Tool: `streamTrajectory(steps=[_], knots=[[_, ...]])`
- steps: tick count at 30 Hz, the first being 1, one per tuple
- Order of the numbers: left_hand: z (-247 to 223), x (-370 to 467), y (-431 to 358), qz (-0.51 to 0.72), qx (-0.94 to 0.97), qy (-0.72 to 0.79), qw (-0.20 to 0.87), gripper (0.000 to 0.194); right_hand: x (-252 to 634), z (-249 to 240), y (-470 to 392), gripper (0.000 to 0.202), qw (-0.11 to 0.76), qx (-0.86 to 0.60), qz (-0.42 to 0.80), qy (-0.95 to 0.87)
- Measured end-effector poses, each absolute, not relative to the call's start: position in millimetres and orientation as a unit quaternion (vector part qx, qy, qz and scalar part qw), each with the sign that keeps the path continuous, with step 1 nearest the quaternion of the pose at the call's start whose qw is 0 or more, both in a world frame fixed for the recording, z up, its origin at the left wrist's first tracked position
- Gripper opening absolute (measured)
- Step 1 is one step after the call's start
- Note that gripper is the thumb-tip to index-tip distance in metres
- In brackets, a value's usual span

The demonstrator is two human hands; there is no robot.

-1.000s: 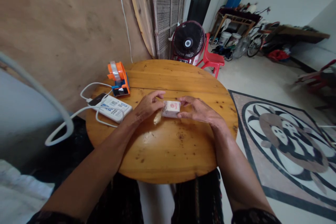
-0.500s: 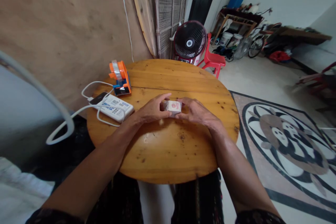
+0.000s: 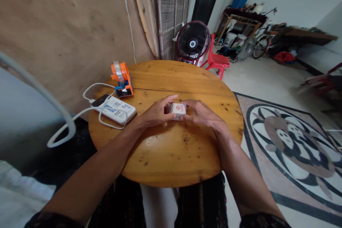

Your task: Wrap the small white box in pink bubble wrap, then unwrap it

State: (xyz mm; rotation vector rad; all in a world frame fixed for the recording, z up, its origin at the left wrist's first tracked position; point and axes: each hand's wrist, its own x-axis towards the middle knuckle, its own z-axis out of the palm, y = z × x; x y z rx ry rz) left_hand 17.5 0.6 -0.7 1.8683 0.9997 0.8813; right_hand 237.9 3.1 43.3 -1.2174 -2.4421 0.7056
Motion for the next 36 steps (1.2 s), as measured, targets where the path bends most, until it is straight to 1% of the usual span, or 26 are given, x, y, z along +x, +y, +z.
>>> streamTrajectory(steps=[2, 3, 6, 8, 11, 14, 18, 23, 31, 34, 36], knots=[[0.6, 17.1, 0.2, 0.33, 0.759, 0.414, 0.38, 0.073, 241.1, 39.9, 4.7, 0.036, 0.149, -0.42, 0.258, -0.857], [2.1, 16.4, -0.1, 0.321, 0.765, 0.419, 0.367, 0.075, 243.2, 37.8, 5.6, 0.042, 0.15, -0.419, 0.261, -0.857], [7.8, 13.0, -1.3, 0.302, 0.778, 0.437, 0.335, 0.084, 250.7, 31.5, 8.5, 0.064, 0.175, -0.43, 0.269, -0.844], [10.5, 10.8, -1.5, 0.293, 0.781, 0.451, 0.318, 0.088, 254.7, 28.7, 10.5, 0.069, 0.196, -0.44, 0.274, -0.832], [11.1, 9.6, -0.7, 0.286, 0.782, 0.457, 0.311, 0.088, 256.4, 26.9, 13.0, 0.067, 0.217, -0.436, 0.274, -0.829], [9.5, 11.3, 0.1, 0.283, 0.784, 0.457, 0.308, 0.085, 254.0, 26.5, 13.8, 0.065, 0.219, -0.426, 0.266, -0.837], [8.6, 14.6, 0.5, 0.297, 0.789, 0.448, 0.297, 0.077, 249.8, 27.6, 12.5, 0.061, 0.211, -0.41, 0.259, -0.848], [7.6, 15.9, 1.6, 0.322, 0.784, 0.419, 0.325, 0.064, 245.4, 31.1, 10.7, 0.049, 0.218, -0.402, 0.253, -0.853], [1.3, 13.9, 4.1, 0.313, 0.785, 0.424, 0.326, 0.064, 239.9, 34.9, 7.7, 0.038, 0.212, -0.405, 0.227, -0.86], [2.3, 14.2, 3.8, 0.316, 0.784, 0.417, 0.336, 0.063, 240.6, 34.9, 7.0, 0.038, 0.214, -0.409, 0.228, -0.857], [3.6, 14.6, 3.4, 0.319, 0.787, 0.412, 0.331, 0.065, 242.1, 33.7, 7.5, 0.043, 0.213, -0.41, 0.231, -0.856]])
